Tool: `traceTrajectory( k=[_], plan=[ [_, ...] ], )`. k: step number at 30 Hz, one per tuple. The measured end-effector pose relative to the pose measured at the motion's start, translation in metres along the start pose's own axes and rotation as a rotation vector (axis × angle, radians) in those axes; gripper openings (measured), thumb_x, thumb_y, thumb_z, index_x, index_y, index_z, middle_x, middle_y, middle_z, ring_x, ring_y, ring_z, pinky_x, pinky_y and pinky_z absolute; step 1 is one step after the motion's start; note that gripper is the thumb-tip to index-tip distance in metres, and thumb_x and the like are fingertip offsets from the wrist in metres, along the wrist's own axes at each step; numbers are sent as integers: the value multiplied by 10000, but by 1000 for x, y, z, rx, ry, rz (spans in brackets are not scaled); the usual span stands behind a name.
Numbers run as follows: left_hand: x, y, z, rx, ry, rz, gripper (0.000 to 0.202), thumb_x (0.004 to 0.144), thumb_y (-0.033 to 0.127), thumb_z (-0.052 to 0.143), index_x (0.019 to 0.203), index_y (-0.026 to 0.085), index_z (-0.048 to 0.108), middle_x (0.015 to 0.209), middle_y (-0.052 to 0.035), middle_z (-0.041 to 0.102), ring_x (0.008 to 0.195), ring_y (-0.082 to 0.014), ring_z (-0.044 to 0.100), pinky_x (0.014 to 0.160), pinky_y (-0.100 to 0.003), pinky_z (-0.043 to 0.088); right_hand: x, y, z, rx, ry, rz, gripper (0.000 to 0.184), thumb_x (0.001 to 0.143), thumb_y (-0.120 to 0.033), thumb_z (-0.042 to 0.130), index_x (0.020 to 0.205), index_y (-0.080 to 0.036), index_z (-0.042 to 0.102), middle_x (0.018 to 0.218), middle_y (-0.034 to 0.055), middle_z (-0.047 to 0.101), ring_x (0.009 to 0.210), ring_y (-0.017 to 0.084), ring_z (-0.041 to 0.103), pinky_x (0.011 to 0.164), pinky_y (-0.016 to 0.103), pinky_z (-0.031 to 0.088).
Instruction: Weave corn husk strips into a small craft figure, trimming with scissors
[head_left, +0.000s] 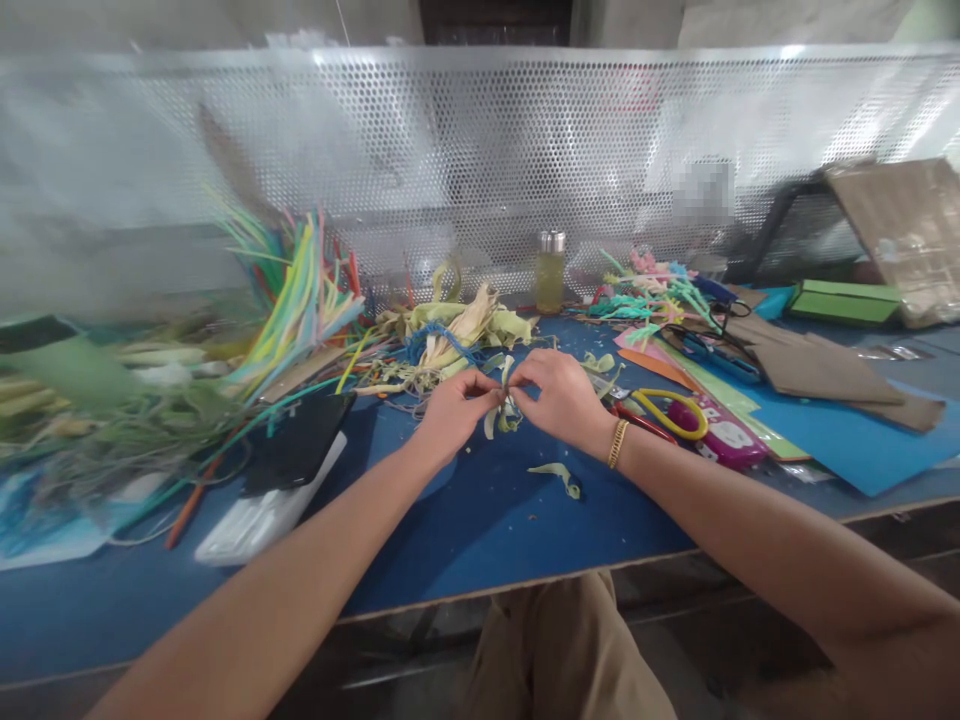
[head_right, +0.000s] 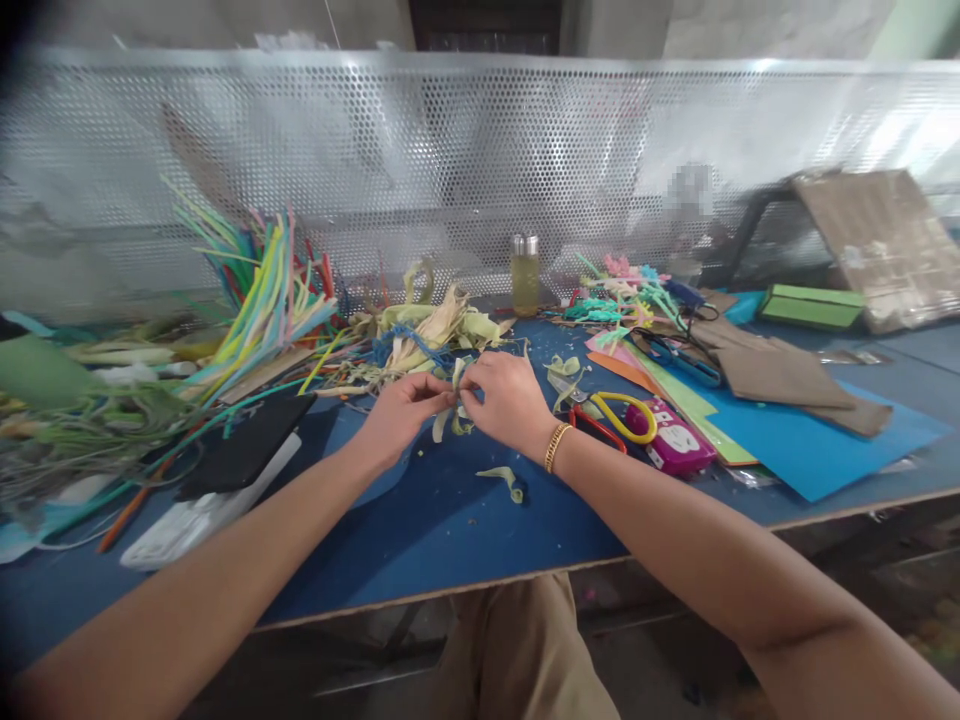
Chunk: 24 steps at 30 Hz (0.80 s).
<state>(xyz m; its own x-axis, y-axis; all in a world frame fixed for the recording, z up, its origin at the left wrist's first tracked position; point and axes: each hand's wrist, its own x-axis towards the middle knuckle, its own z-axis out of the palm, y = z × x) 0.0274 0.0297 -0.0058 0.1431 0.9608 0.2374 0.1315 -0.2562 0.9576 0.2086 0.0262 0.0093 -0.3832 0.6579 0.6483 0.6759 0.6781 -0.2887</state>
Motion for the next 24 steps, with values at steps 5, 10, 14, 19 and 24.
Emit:
traceTrajectory(
  k=[5, 10, 14, 19, 24],
  plan=[
    [-3, 7, 3, -31, 40, -20, 283, 648, 412, 816, 684, 188, 647, 661, -2, 626, 635, -140, 551, 622, -273, 416, -2, -2, 1, -2, -15, 9, 80, 799, -259, 656, 851, -201, 676, 898, 64, 677, 910, 229, 593, 834, 369, 385],
    [-2, 5, 2, -45, 43, -21, 292, 625, 406, 831, 699, 187, 651, 672, -3, 629, 643, -141, 549, 636, -281, 422, -2, -6, 0, -148, -8, -36, 109, 831, -298, 642, 829, -201, 691, 875, 70, 673, 901, 244, 581, 840, 396, 350],
    [-1, 3, 1, -22, 16, -18, 250, 659, 372, 800, 724, 180, 654, 681, -7, 633, 646, -137, 547, 632, -272, 413, -2, -5, -1, -135, -2, -30, 137, 859, -268, 614, 769, -205, 695, 807, 52, 673, 845, 216, 580, 819, 380, 338],
    [-3, 6, 2, -37, -33, -19, 283, 644, 361, 813, 775, 171, 649, 684, 6, 617, 639, -123, 530, 607, -247, 393, -1, -4, 0, -78, -3, 27, 159, 849, -226, 587, 746, -193, 703, 791, 41, 680, 814, 185, 594, 782, 335, 359],
    [-4, 9, 3, -107, -20, -44, 273, 645, 308, 814, 829, 168, 668, 684, 11, 621, 639, -115, 534, 607, -233, 390, 1, -5, -2, -23, 16, 91, 144, 837, -234, 601, 749, -197, 709, 802, 39, 679, 832, 183, 606, 800, 322, 386]
  ],
)
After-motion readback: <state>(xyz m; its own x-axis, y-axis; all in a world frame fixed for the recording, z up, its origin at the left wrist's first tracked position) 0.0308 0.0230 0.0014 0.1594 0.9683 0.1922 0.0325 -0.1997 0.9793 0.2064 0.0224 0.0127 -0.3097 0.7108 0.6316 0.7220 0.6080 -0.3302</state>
